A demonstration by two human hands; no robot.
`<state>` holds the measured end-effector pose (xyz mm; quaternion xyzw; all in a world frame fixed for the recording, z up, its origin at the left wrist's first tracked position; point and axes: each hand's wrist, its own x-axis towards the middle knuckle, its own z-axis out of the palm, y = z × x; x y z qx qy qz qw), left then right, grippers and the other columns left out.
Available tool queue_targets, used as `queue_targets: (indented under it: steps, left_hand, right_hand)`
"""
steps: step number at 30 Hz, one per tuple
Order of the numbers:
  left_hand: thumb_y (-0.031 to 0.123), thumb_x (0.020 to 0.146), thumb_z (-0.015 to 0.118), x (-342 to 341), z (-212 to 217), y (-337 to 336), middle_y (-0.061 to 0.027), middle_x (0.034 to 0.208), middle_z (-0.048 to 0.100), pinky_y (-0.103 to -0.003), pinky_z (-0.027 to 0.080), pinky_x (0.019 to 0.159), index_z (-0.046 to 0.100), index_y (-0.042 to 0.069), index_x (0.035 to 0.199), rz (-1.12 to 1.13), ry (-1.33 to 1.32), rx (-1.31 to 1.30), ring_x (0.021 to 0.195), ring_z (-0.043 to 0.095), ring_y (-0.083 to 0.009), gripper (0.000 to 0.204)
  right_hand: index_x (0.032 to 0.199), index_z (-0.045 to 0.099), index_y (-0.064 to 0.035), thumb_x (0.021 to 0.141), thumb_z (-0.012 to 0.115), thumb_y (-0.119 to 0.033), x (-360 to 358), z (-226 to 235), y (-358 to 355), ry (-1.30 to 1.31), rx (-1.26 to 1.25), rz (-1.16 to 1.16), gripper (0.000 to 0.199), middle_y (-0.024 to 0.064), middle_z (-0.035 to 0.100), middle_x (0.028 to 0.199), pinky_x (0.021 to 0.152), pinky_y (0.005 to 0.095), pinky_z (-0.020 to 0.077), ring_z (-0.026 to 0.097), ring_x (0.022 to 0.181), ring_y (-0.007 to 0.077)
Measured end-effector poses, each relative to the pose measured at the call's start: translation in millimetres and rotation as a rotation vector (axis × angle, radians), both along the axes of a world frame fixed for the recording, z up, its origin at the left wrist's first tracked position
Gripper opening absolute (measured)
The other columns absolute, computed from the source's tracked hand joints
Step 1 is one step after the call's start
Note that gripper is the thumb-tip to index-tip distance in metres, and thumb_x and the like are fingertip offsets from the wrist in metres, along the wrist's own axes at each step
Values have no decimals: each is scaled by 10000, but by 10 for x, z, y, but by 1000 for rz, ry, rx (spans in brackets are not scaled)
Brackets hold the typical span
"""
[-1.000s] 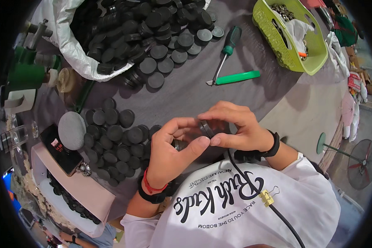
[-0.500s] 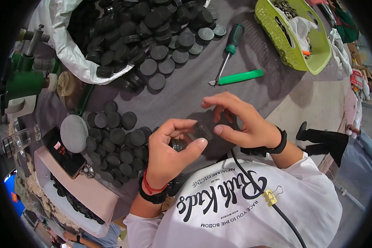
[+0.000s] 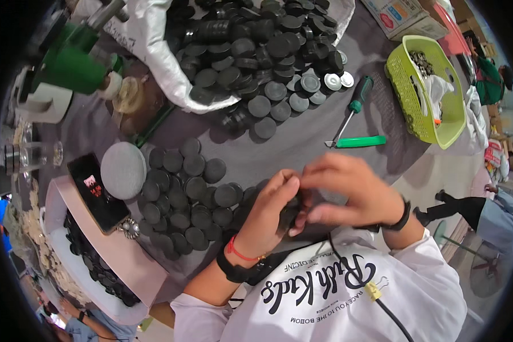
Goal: Manually assembling or inspecting small circular rubber or plastic components at a factory workstation.
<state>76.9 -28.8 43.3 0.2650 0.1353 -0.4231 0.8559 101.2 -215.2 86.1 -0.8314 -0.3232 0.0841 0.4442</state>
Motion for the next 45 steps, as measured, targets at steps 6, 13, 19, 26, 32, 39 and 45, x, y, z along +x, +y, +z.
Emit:
queue_targets:
  steps: [6, 13, 19, 26, 32, 39, 45]
  left_hand:
    - [194, 918, 480, -121, -148, -98, -95, 966, 541, -199, 371, 452, 481, 38, 1053, -306, -71, -28, 658, 525, -94, 206]
    - [212, 896, 547, -141, -158, -161, -9, 598, 503, -202, 310, 395, 497, 47, 895, -455, -207, 35, 442, 416, -52, 172]
    - [208, 887, 560, -181, -218, -174, -19, 609, 504, -201, 303, 385, 501, 47, 867, -392, -94, 2, 445, 410, -50, 173]
    - [178, 836, 569, -158, -120, -215, 19, 679, 498, -192, 336, 411, 511, 67, 988, -636, -507, 158, 539, 471, -33, 197]
    - [219, 871, 581, -213, -194, -201, 17, 623, 512, -192, 344, 429, 565, 25, 913, -559, -280, 57, 500, 457, -46, 199]
    - [134, 841, 570, -216, -230, -209, 1, 668, 529, -193, 365, 447, 563, 11, 922, -601, -322, 65, 525, 478, -56, 148]
    - [76, 843, 572, -182, -77, -193, -18, 706, 526, -203, 356, 465, 565, 0, 932, -391, -493, 301, 550, 459, -57, 117]
  right_hand:
    - [915, 610, -14, 777, 676, -258, 634, 29, 479, -124, -218, -114, 288, 85, 579, 775, 582, 332, 455, 589, 706, 240]
    - [805, 577, -66, 752, 668, -235, 816, -266, 921, -530, -662, -81, 199, 75, 558, 763, 566, 357, 481, 605, 718, 244]
    - [858, 600, -28, 733, 685, -164, 593, -117, 575, -361, -324, -72, 203, 104, 568, 859, 585, 358, 460, 581, 680, 296]
    - [936, 602, 7, 797, 677, -197, 276, -42, 551, 257, -58, 126, 258, 118, 565, 751, 575, 333, 456, 563, 628, 250]
    - [1013, 560, -16, 781, 677, -205, 406, -127, 465, -80, -244, -139, 320, 117, 571, 797, 556, 338, 458, 573, 607, 254]
    - [978, 544, -14, 761, 685, -212, 189, -213, 309, 4, -581, 8, 326, 156, 591, 849, 629, 396, 481, 591, 720, 339]
    - [1193, 463, -24, 884, 530, 3, -116, -180, -22, 390, 309, -311, 318, 76, 589, 1026, 775, 233, 458, 562, 940, 98]
